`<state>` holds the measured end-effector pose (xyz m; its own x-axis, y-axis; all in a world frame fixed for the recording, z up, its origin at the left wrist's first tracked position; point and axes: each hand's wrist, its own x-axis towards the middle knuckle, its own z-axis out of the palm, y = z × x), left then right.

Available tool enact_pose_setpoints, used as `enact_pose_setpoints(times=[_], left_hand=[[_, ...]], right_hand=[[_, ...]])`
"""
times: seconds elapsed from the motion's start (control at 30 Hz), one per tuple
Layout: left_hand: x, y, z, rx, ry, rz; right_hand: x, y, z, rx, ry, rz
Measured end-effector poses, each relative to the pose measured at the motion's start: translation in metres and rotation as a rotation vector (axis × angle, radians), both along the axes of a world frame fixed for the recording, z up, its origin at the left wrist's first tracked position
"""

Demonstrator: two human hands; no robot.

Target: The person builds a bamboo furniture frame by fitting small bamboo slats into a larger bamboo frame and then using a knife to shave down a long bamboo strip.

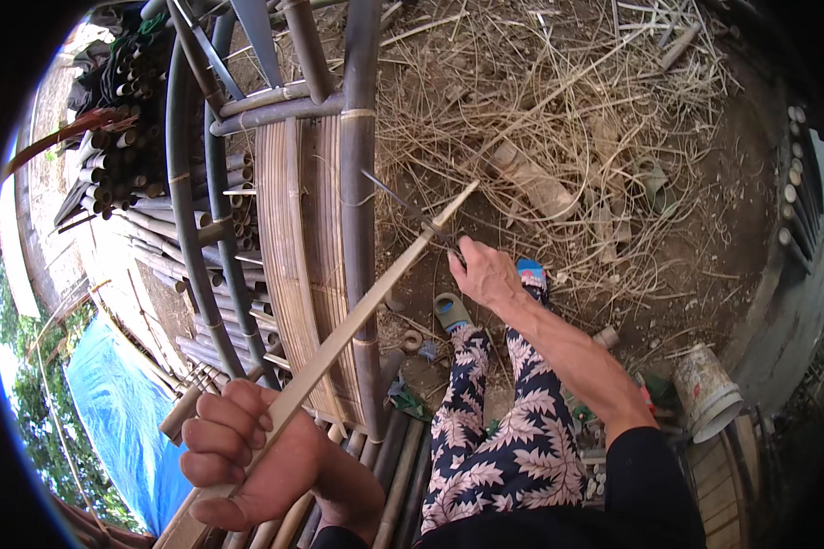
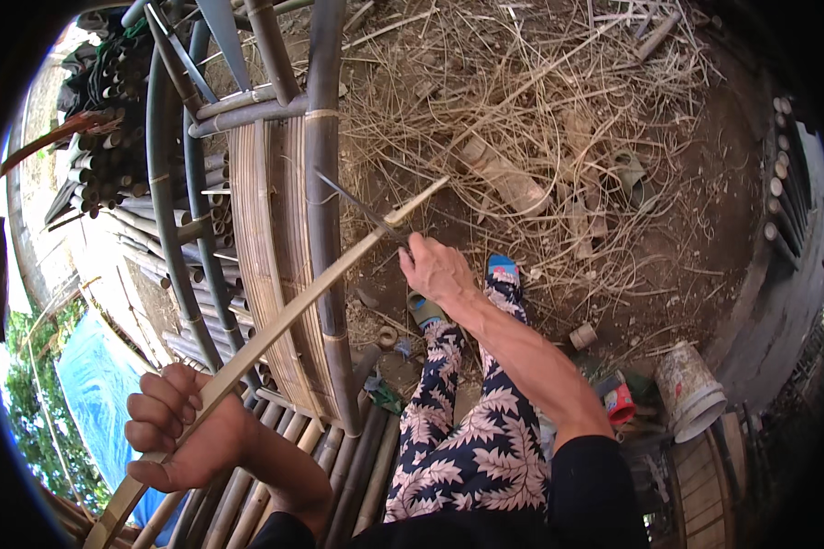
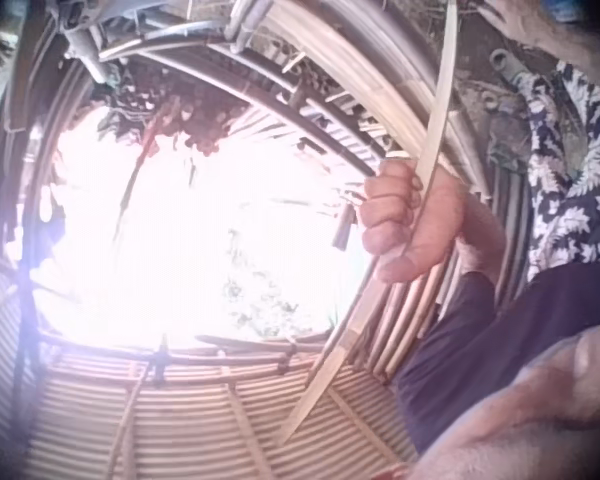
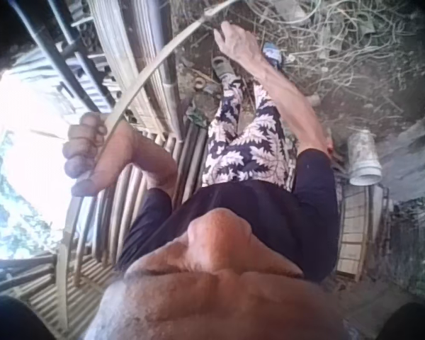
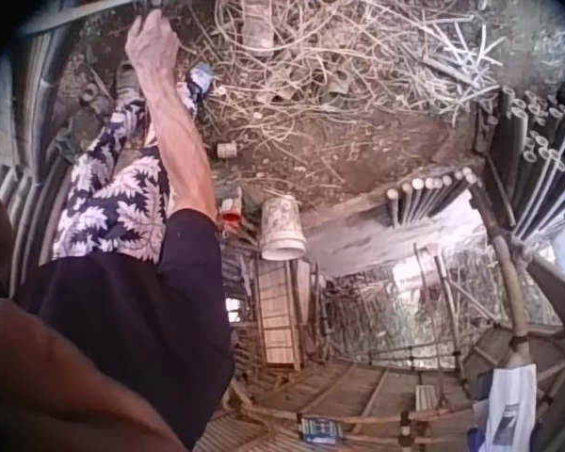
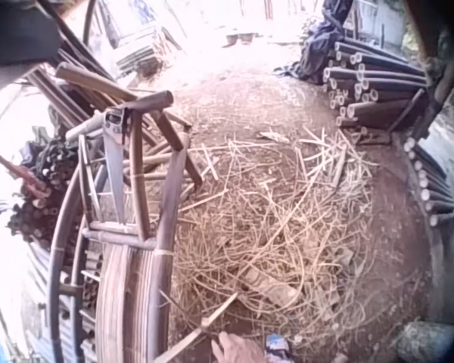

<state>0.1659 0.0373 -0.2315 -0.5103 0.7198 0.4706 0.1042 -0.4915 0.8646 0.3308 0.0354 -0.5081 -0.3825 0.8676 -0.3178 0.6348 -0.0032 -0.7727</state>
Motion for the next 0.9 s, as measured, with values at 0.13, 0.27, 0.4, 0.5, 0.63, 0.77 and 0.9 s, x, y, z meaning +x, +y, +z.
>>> enact_pose_setpoints(times=[0.13,0.27,0.4,0.5,0.63,0.77,0.9], left_hand=[[-0.003,0.003,0.003,-0.028,0.028,0.057],[-0.001,0.007,0.047,-0.033,-0.021,0.029],[-0.035,-0.031,0.174,0.102,-0.101,-0.031],[-0.039,-0.051,0.225,0.128,-0.384,0.184],[-0.056,-0.124,0.247,0.102,-0.782,0.415],[-0.077,-0.209,0.234,0.069,-1.113,0.456],[-0.081,-0.281,0.194,-0.162,-1.287,0.241]], right_hand=[[-0.024,-0.003,0.061,0.453,0.369,0.092],[0.029,-0.010,-0.019,-0.217,-0.401,0.082],[0.096,-0.044,0.027,-0.228,-0.282,-0.214],[0.089,-0.051,0.101,-0.334,0.309,-0.708],[0.057,-0.019,0.233,-0.695,1.060,-1.057],[0.041,0.019,0.327,-0.541,1.059,-1.273],[0.053,0.016,0.349,-0.375,0.979,-1.072]])
